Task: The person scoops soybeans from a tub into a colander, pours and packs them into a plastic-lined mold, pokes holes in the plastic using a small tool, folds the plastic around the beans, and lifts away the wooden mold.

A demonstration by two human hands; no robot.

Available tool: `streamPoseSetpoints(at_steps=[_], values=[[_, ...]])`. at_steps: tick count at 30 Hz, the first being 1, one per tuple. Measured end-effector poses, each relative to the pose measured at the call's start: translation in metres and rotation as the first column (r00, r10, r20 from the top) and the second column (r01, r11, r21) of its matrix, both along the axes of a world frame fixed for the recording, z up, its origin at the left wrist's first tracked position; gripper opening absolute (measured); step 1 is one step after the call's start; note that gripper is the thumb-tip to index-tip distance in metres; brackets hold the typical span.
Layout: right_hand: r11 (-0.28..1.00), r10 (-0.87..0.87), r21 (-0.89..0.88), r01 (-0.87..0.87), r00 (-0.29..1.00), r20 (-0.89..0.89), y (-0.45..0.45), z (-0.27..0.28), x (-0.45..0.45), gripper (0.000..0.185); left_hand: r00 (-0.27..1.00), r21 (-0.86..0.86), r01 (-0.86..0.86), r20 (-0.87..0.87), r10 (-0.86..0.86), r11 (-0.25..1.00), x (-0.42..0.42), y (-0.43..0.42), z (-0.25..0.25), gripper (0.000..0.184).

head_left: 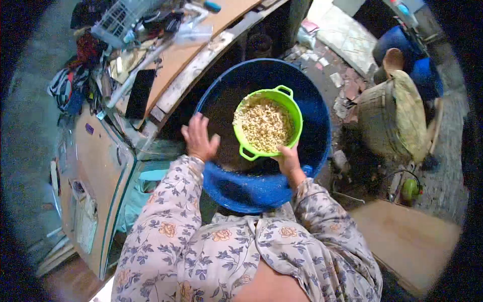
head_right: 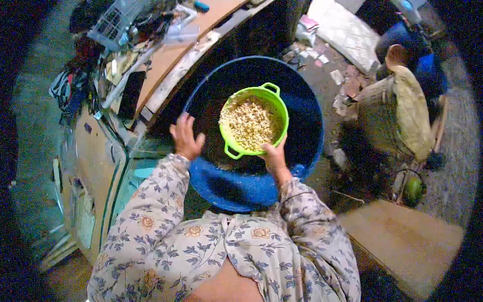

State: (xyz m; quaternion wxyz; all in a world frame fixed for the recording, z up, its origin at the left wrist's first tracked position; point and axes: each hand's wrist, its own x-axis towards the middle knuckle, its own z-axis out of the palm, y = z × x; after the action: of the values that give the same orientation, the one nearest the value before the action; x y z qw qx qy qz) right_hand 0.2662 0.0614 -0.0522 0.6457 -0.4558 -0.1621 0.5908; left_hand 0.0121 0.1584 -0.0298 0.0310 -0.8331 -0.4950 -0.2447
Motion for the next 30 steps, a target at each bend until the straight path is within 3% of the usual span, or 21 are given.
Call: streamPoseSetpoints(at_steps=[2,3,4,5,6,9,10,12,13,14,15,16,17,18,20,21,22,24,25,29,30], values=[[0.997,-0.074,-0.011,0.074,0.997,0.031,-0.015,0.015,-0.009,0.074,0.957,-0.296,0.1,0.29,-0.01,0.95,0.037,-0.034,-0.009,0.06],[0.997,-0.076,0.031,0.077,0.997,-0.015,-0.022,0.022,-0.015,0.074,0.733,-0.723,0.274,0.584,0.348,0.634,0.051,-0.046,-0.013,0.052],[0.994,-0.07,0.079,0.075,0.996,-0.062,-0.026,0.028,-0.017,0.074,0.436,-0.783,0.596,0.502,0.747,0.178,0.065,-0.055,-0.008,0.044],[0.99,-0.068,0.123,0.074,0.996,-0.051,-0.031,0.034,-0.016,0.073,0.318,-0.753,0.65,0.391,0.864,0.102,0.075,-0.068,0.044,0.028],[0.983,-0.057,0.177,0.046,0.997,0.058,-0.033,0.044,-0.011,0.071,0.32,-0.749,0.654,0.397,0.86,0.103,0.071,-0.073,0.048,0.028],[0.955,0.048,0.296,-0.036,0.998,-0.034,-0.037,0.105,0.015,0.058,0.506,-0.757,0.6,0.609,0.611,0.259,0.054,-0.076,0.043,0.014],[0.946,0.076,0.319,-0.06,0.996,-0.036,-0.036,0.123,0.026,0.055,0.652,-0.781,0.539,0.624,0.431,0.315,0.045,-0.079,0.09,0.018],[0.937,0.254,0.208,-0.282,0.955,0.15,-0.046,0.156,0.044,0.055,0.68,-0.727,0.593,0.683,0.268,0.347,0.035,-0.079,0.094,0.023],[0.901,0.241,0.323,-0.29,0.953,0.182,-0.051,0.158,0.045,0.053,0.407,-0.445,0.657,0.889,0.211,0.609,0.048,-0.088,0.087,0.025],[0.851,0.227,0.433,-0.298,0.951,0.208,-0.055,0.163,0.042,0.051,0.407,-0.443,0.653,0.889,0.209,0.615,0.046,-0.088,0.094,0.025],[0.848,0.23,0.437,-0.299,0.952,0.204,-0.054,0.16,0.037,0.051,0.574,-0.642,0.614,0.762,0.299,0.458,0.045,-0.084,0.103,0.026],[0.96,0.162,0.215,-0.181,0.981,0.103,-0.053,0.147,0.03,0.049,0.727,-0.809,0.524,0.588,0.353,0.268,0.044,-0.082,0.108,0.026],[0.997,0.068,-0.047,-0.067,0.998,0.019,-0.059,0.129,0.024,0.047,0.729,-0.854,0.518,0.463,0.504,0.035,0.045,-0.076,0.086,0.028],[0.99,0.103,-0.082,-0.119,0.98,-0.173,-0.065,0.11,0.025,0.047,0.87,-0.93,0.328,0.366,0.331,0.165,0.046,-0.078,0.095,0.029],[0.987,0.144,0.104,-0.119,0.951,-0.274,-0.075,0.099,0.027,0.048,0.7,-0.817,0.511,0.576,0.421,0.269,0.041,-0.097,0.09,0.028],[0.971,0.164,0.206,-0.122,0.965,-0.205,-0.085,0.101,0.028,0.047,0.589,-0.708,0.596,0.706,0.393,0.378,0.04,-0.107,0.088,0.029],[0.971,0.174,0.201,-0.131,0.962,-0.211,-0.086,0.103,0.029,0.047,0.589,-0.714,0.588,0.7,0.404,0.381,0.04,-0.106,0.087,0.029],[0.994,0.107,0.01,-0.109,0.988,0.107,-0.091,0.11,0.027,0.046,0.788,-0.858,0.42,0.506,0.349,0.295,0.044,-0.103,0.092,0.03],[0.99,0.141,0.008,-0.141,0.983,-0.118,-0.073,0.046,0.044,0.044,0.797,-0.906,0.389,0.421,0.434,0.164,0.048,-0.1,0.079,0.03],[0.985,0.169,0.052,-0.166,0.984,-0.063,-0.078,0.124,0.042,0.045,0.674,-0.747,0.528,0.658,0.337,0.404,0.05,-0.118,0.099,0.024],[0.981,0.194,0.0,-0.195,0.976,-0.102,-0.068,0.109,0.054,0.045,0.623,-0.757,0.564,0.652,0.432,0.33,0.051,-0.116,0.097,0.023]])
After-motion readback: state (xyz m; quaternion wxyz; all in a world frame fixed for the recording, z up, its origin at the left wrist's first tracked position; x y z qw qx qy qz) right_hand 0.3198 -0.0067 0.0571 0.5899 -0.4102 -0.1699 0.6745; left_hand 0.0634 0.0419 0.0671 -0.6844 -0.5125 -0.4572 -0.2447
